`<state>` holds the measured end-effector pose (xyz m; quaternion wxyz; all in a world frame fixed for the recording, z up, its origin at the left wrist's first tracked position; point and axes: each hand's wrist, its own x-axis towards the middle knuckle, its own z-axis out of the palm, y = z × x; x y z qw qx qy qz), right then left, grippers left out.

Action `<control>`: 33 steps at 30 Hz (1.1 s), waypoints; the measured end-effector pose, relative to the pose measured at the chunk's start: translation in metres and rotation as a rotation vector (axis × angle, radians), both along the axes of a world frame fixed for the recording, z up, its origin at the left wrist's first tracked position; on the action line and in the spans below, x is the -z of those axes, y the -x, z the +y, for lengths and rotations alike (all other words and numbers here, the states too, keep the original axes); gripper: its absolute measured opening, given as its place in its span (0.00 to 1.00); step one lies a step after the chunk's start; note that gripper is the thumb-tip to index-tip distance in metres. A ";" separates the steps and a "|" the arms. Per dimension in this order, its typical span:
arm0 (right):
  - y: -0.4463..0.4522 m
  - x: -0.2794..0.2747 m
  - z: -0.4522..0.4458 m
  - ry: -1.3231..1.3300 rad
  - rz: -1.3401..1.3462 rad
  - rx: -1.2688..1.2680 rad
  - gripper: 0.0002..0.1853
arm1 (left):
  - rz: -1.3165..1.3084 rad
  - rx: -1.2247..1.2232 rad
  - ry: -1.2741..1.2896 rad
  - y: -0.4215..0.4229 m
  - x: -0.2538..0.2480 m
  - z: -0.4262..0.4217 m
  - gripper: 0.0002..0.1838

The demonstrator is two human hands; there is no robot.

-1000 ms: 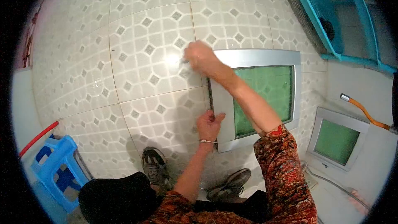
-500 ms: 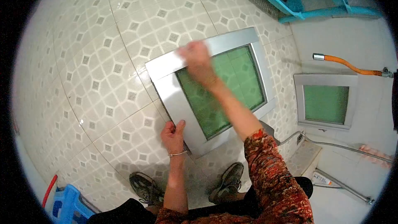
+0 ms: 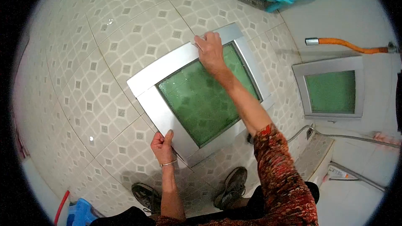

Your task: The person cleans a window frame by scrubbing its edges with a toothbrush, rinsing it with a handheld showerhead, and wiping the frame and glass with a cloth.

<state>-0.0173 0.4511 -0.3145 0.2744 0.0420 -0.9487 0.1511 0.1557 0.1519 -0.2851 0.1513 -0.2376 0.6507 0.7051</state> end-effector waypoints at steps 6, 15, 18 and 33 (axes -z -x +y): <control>0.023 -0.004 0.110 0.089 -0.088 0.275 0.10 | -0.040 0.029 0.080 -0.004 0.011 -0.006 0.26; -0.053 -0.009 0.160 0.640 -0.495 0.374 0.14 | -0.043 0.040 0.108 -0.001 0.010 -0.007 0.26; -0.127 -0.023 0.166 0.602 -0.577 0.360 0.14 | -0.050 0.006 0.037 0.000 0.009 -0.004 0.26; -0.263 -0.063 0.112 0.333 -0.336 0.182 0.06 | 0.074 0.034 -0.007 -0.001 0.016 -0.008 0.26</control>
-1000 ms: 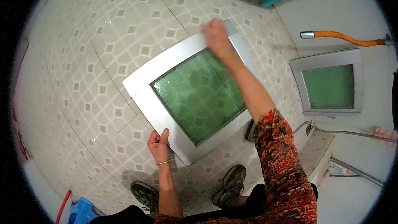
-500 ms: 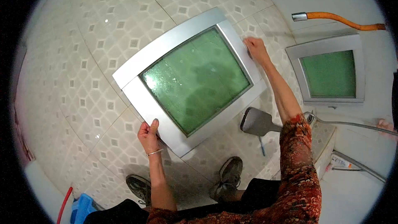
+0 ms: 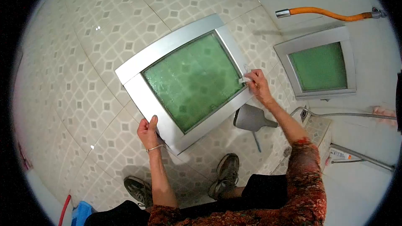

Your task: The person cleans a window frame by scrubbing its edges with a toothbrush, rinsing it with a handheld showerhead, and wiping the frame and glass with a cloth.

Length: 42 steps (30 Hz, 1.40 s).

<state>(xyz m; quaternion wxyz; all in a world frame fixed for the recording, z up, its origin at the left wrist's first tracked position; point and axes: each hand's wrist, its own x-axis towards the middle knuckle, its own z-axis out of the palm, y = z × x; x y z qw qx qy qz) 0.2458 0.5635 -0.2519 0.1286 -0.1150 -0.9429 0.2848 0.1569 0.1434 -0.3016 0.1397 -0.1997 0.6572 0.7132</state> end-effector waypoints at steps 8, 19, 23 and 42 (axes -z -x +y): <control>0.184 0.031 0.002 -0.181 0.214 -0.016 0.10 | -0.011 0.035 0.007 0.000 0.009 -0.006 0.26; -0.017 0.000 -0.003 -0.208 -0.236 -0.269 0.06 | -0.052 -0.006 -0.038 -0.002 0.003 -0.001 0.26; -0.001 -0.002 -0.015 -0.097 -0.184 -0.118 0.09 | -0.048 0.040 -0.013 0.003 -0.001 -0.005 0.26; 0.001 -0.011 -0.016 -0.370 -0.371 -0.281 0.08 | -0.013 -0.021 0.018 -0.001 -0.010 0.003 0.25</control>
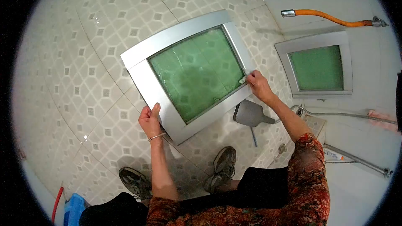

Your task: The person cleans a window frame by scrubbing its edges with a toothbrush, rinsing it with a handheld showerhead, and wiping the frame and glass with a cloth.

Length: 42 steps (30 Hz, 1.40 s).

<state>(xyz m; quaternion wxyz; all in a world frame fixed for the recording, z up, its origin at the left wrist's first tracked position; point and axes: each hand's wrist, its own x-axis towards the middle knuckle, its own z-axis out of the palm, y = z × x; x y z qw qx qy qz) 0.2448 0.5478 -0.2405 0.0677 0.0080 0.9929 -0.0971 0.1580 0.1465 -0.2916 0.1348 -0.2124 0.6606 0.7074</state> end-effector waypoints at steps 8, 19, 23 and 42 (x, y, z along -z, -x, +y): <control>0.190 0.039 -0.020 -0.108 0.588 0.173 0.06 | -0.004 -0.048 -0.152 0.000 0.012 0.003 0.24; 0.201 0.088 -0.190 0.276 0.738 0.277 0.02 | 0.041 0.049 -0.001 0.000 0.015 -0.002 0.24; 0.199 0.053 -0.275 0.425 0.574 0.303 0.03 | -0.026 0.056 -0.024 0.001 0.002 -0.001 0.24; 0.020 0.014 -0.016 -0.054 0.120 0.049 0.10 | 0.007 0.041 -0.002 0.003 0.008 0.000 0.26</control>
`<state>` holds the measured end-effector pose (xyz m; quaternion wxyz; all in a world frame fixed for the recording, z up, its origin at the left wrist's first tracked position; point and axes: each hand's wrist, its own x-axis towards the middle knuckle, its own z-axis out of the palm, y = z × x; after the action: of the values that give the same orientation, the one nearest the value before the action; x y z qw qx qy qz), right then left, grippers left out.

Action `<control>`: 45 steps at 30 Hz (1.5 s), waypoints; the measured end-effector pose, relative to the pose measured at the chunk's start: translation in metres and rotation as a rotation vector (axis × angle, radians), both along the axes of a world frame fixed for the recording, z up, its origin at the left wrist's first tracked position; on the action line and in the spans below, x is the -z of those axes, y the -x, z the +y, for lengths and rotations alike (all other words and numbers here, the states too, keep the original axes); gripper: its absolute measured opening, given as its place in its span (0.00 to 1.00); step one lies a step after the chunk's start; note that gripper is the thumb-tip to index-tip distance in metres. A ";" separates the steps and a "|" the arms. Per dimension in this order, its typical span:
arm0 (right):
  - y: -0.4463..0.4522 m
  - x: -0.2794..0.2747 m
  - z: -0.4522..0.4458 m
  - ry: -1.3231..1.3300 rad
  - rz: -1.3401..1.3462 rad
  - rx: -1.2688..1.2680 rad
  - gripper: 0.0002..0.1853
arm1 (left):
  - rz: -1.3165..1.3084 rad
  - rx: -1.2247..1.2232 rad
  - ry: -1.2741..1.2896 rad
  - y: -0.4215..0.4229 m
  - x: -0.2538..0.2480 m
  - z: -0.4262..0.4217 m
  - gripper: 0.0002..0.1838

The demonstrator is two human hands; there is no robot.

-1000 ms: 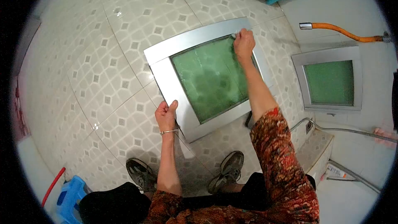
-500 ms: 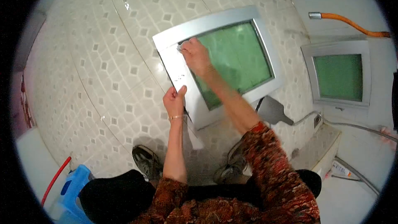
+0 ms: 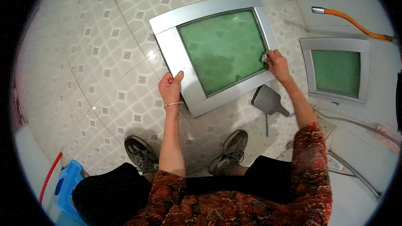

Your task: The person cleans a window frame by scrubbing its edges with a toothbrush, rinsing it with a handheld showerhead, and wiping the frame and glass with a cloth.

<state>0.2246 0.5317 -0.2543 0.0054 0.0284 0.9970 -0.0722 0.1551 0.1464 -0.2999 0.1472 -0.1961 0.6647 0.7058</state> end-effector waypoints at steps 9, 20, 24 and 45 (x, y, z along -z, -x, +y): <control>0.069 0.040 -0.190 0.242 0.380 0.104 0.07 | -0.032 -0.019 0.033 -0.001 -0.004 0.004 0.25; 0.104 0.053 -0.177 0.098 0.368 0.246 0.05 | -0.044 -0.034 -0.004 -0.003 0.007 0.006 0.23; 0.103 0.029 -0.232 0.278 0.372 0.027 0.04 | -0.039 0.003 -0.060 -0.002 -0.007 0.001 0.17; 0.066 0.011 -0.237 0.489 0.090 -0.294 0.05 | -0.122 0.125 -0.286 -0.006 0.020 -0.018 0.05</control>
<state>0.1588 0.2946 -0.2652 -0.0215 -0.1221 0.9427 -0.3099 0.1614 0.1281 -0.3197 0.2575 -0.1740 0.5581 0.7694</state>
